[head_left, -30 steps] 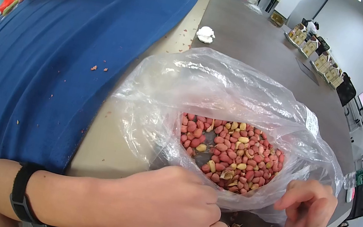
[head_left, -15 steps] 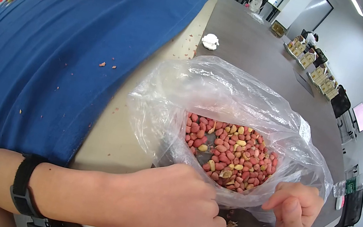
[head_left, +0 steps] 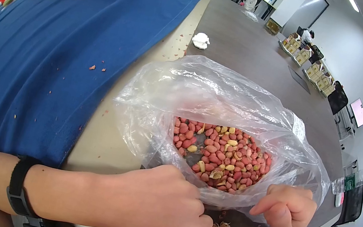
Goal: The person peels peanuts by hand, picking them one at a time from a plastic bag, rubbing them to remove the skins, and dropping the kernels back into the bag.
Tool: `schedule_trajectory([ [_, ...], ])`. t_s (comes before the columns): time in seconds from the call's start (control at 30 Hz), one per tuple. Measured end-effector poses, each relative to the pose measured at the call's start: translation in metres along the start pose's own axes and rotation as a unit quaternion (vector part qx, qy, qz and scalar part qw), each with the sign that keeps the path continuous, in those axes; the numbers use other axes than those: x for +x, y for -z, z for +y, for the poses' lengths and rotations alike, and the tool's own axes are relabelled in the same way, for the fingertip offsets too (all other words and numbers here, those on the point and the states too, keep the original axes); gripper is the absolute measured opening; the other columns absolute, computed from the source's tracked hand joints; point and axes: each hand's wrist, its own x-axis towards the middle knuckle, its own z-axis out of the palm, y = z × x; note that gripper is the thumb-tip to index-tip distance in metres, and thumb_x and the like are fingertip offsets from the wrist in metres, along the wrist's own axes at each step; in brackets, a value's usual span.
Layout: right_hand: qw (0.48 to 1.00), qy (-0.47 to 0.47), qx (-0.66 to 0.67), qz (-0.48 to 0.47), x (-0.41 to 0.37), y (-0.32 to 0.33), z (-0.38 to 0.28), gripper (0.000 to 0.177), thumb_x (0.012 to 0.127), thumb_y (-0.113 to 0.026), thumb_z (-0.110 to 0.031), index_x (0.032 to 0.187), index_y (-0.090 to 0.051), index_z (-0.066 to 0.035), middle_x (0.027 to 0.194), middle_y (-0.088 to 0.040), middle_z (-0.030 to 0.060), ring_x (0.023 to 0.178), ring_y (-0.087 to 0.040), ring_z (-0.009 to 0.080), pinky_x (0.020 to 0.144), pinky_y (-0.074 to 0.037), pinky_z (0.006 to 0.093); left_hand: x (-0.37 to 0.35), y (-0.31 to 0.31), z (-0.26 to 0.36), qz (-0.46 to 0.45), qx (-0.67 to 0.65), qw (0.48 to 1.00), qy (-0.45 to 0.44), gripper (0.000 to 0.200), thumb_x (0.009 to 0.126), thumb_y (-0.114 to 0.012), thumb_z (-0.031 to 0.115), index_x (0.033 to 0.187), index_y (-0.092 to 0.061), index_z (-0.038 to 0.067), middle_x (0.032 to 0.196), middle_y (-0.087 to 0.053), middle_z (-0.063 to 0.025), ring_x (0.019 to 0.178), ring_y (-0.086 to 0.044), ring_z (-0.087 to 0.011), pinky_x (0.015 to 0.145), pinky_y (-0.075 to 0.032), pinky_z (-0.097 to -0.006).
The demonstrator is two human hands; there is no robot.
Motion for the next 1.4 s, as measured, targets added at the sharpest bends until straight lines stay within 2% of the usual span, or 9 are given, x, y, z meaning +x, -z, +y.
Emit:
schedule_trajectory([
  [0.57,1.0,-0.006,-0.02,-0.01,-0.003,-0.001,-0.003,0.05,0.094,-0.06,-0.038,0.063,-0.066,0.0,0.048,-0.047,0.0013,0.043,-0.038,0.0098,0.044,-0.022,0.0295,-0.001,-0.001,-0.001,-0.017,0.004,1.0,0.012,0.034,0.088,-0.069,0.026,0.063,-0.052,0.012,0.053,-0.048,-0.001,0.05,-0.055,-0.0183,0.045,-0.045,-0.0328],
  [0.67,0.999,-0.007,-0.011,-0.049,-0.004,0.001,-0.003,0.036,0.093,-0.062,-0.028,0.07,-0.067,0.0,0.054,-0.052,0.0029,0.048,-0.043,0.011,0.047,-0.028,0.0279,-0.002,0.0,0.0,-0.018,-0.004,0.999,0.03,0.034,0.089,-0.068,0.027,0.062,-0.053,0.011,0.053,-0.05,-0.0029,0.051,-0.056,-0.0218,0.047,-0.046,-0.0356],
  [0.73,0.999,0.009,-0.028,0.028,-0.01,-0.005,0.002,0.015,0.087,-0.066,-0.015,0.082,-0.067,-0.001,0.069,-0.06,0.007,0.063,-0.051,0.0146,0.059,-0.038,0.0286,-0.001,0.003,0.001,-0.035,0.001,0.999,0.039,0.034,0.089,-0.066,0.027,0.063,-0.055,0.01,0.053,-0.053,-0.0052,0.051,-0.058,-0.0254,0.048,-0.046,-0.0385],
  [0.77,0.999,0.016,-0.036,0.018,-0.006,-0.007,0.0,0.015,0.087,-0.066,-0.015,0.082,-0.067,-0.001,0.069,-0.06,0.007,0.063,-0.051,0.0146,0.059,-0.038,0.0286,-0.001,0.005,0.001,-0.021,0.004,0.999,0.041,0.034,0.089,-0.066,0.027,0.063,-0.055,0.01,0.053,-0.053,-0.0052,0.051,-0.058,-0.0254,0.048,-0.046,-0.0385],
  [0.83,0.969,0.132,-0.204,0.046,-0.002,-0.009,-0.008,0.011,0.079,-0.069,-0.002,0.09,-0.066,-0.003,0.086,-0.064,0.0107,0.079,-0.055,0.0196,0.072,-0.042,0.0319,-0.001,0.004,0.003,-0.034,0.016,0.998,0.04,0.032,0.089,-0.066,0.026,0.063,-0.057,0.009,0.052,-0.055,-0.0073,0.051,-0.06,-0.0274,0.048,-0.046,-0.04],
  [1.0,0.948,0.177,-0.249,-0.083,0.036,-0.018,-0.02,0.028,0.07,-0.074,0.004,0.096,-0.07,-0.004,0.092,-0.066,0.0122,0.086,-0.061,0.0273,0.075,-0.045,0.0335,-0.004,0.001,0.001,-0.011,0.024,0.999,0.03,0.03,0.089,-0.063,0.026,0.064,-0.059,0.008,0.053,-0.056,-0.0085,0.051,-0.06,-0.0281,0.048,-0.046,-0.0407],
  [1.17,0.949,0.157,-0.21,-0.176,0.079,-0.039,-0.006,0.016,0.08,-0.067,0.002,0.095,-0.07,-0.004,0.092,-0.066,0.0118,0.088,-0.063,0.0334,0.079,-0.05,0.0405,-0.006,-0.002,0.002,0.011,0.03,0.999,0.033,0.031,0.089,-0.06,0.026,0.064,-0.06,0.008,0.053,-0.057,-0.0081,0.051,-0.06,-0.0283,0.049,-0.047,-0.0411],
  [1.27,0.922,0.209,-0.243,-0.217,0.093,-0.045,0.003,0.012,0.082,-0.065,0.0,0.092,-0.07,-0.003,0.092,-0.067,0.012,0.091,-0.065,0.0334,0.081,-0.052,0.0406,-0.008,-0.001,0.004,0.018,0.029,0.999,0.033,0.03,0.089,-0.06,0.026,0.065,-0.061,0.008,0.054,-0.057,-0.0082,0.051,-0.06,-0.0284,0.049,-0.047,-0.0412],
  [1.4,0.924,0.171,-0.251,-0.231,0.095,-0.053,0.005,0.011,0.084,-0.065,-0.005,0.092,-0.072,-0.004,0.091,-0.069,0.0123,0.09,-0.066,0.0333,0.08,-0.052,0.0403,-0.007,-0.004,0.004,0.009,0.029,0.999,0.041,0.029,0.089,-0.06,0.026,0.066,-0.063,0.008,0.055,-0.059,-0.0085,0.052,-0.061,-0.0283,0.049,-0.047,-0.0411],
])
